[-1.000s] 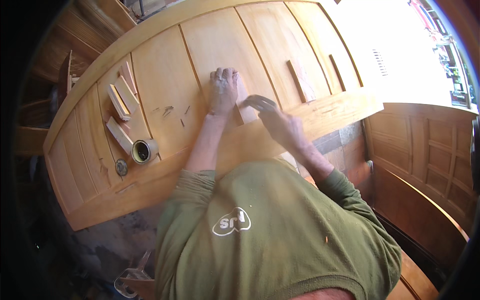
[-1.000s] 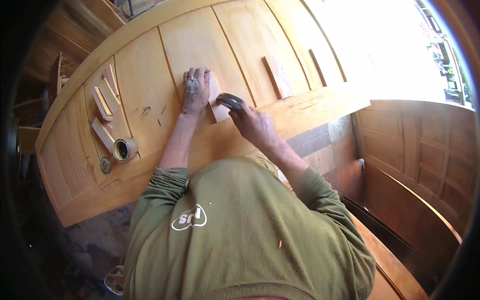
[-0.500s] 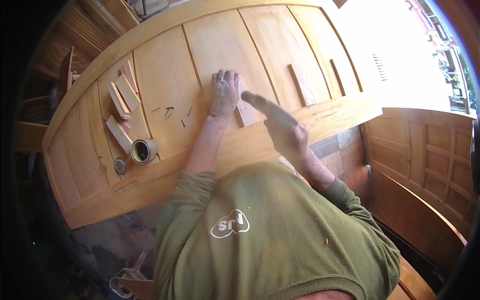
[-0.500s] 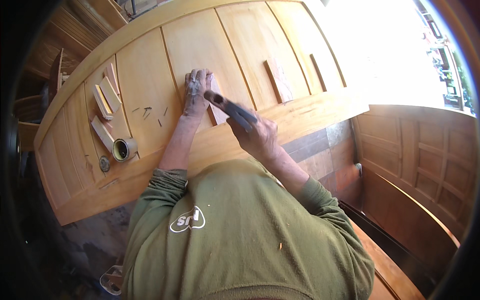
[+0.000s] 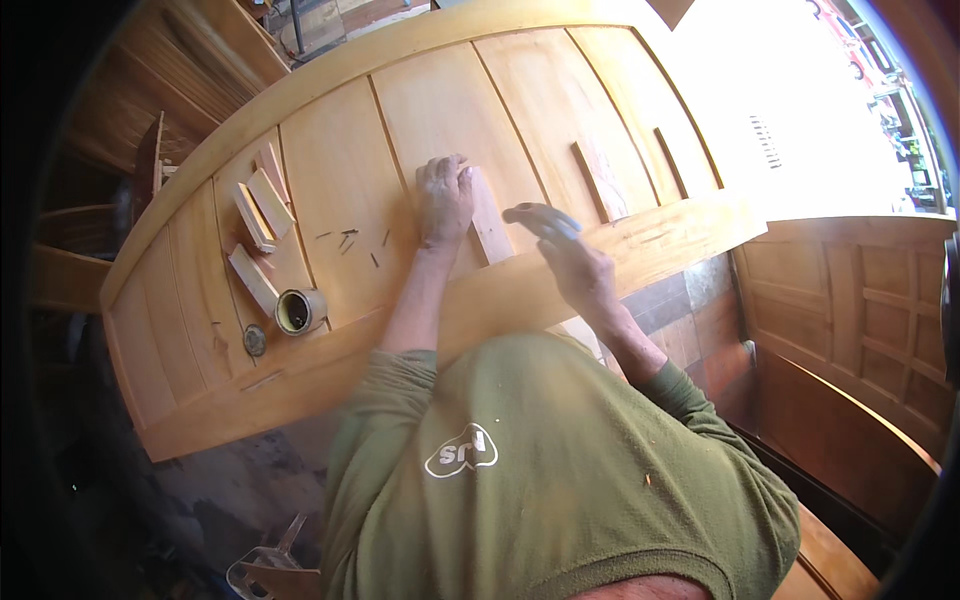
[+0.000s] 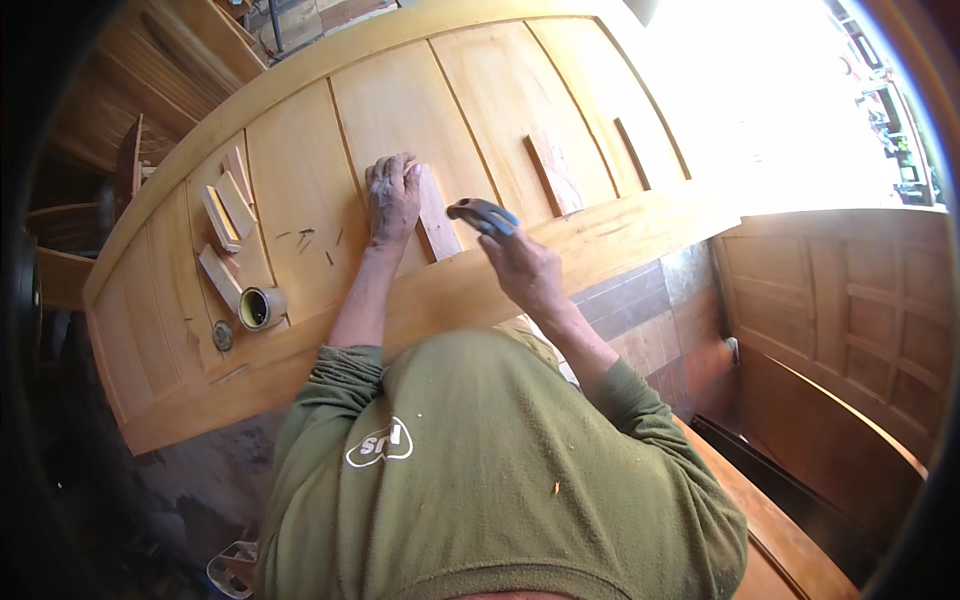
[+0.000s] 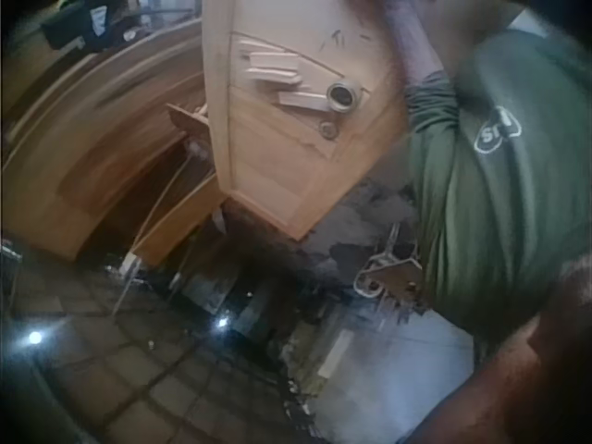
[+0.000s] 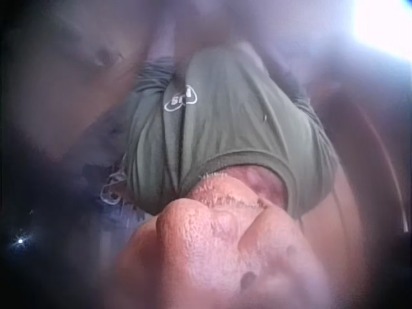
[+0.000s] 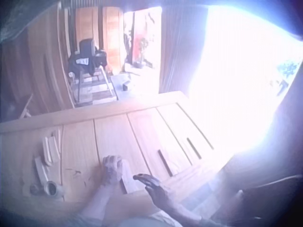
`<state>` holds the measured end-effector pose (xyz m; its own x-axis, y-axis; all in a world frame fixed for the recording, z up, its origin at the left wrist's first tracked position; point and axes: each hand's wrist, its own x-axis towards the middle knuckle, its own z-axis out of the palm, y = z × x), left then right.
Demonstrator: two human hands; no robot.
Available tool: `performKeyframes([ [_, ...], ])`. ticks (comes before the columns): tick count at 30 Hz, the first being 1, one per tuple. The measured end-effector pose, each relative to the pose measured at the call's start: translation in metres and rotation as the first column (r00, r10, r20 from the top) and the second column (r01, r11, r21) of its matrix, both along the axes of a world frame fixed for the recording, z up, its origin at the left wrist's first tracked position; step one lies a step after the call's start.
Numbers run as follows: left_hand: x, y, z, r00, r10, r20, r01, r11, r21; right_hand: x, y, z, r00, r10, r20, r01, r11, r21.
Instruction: The person places small wooden blocks onto a large wooden door and hammers nails into them to secure the blocks.
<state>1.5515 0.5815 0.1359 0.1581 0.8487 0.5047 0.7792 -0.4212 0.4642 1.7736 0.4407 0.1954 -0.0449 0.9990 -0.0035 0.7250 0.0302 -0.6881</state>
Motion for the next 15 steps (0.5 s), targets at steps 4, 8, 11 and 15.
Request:
performKeyframes([
  [4, 0.004, -0.028, 0.004, 0.974, 0.225, -0.007, -0.225, 0.974, -0.033, 0.032, -0.011, -0.014, 0.944, -0.160, -0.288, 0.236, 0.938, 0.252],
  [8, 0.045, -0.044, 0.054, 0.917, 0.235, -0.323, -0.354, 0.852, -0.386, 0.058, -0.019, -0.034, 0.844, -0.304, -0.441, 0.386, 0.916, 0.107],
  [11, 0.042, -0.033, 0.050, 0.929, 0.231, -0.288, -0.340, 0.837, -0.428, 0.052, -0.014, -0.019, 0.772, -0.357, -0.526, 0.419, 0.908, -0.002],
  [15, 0.041, -0.028, 0.047, 0.938, 0.291, -0.188, -0.345, 0.842, -0.415, 0.063, -0.015, -0.025, 0.734, -0.335, -0.591, 0.402, 0.915, -0.020],
])
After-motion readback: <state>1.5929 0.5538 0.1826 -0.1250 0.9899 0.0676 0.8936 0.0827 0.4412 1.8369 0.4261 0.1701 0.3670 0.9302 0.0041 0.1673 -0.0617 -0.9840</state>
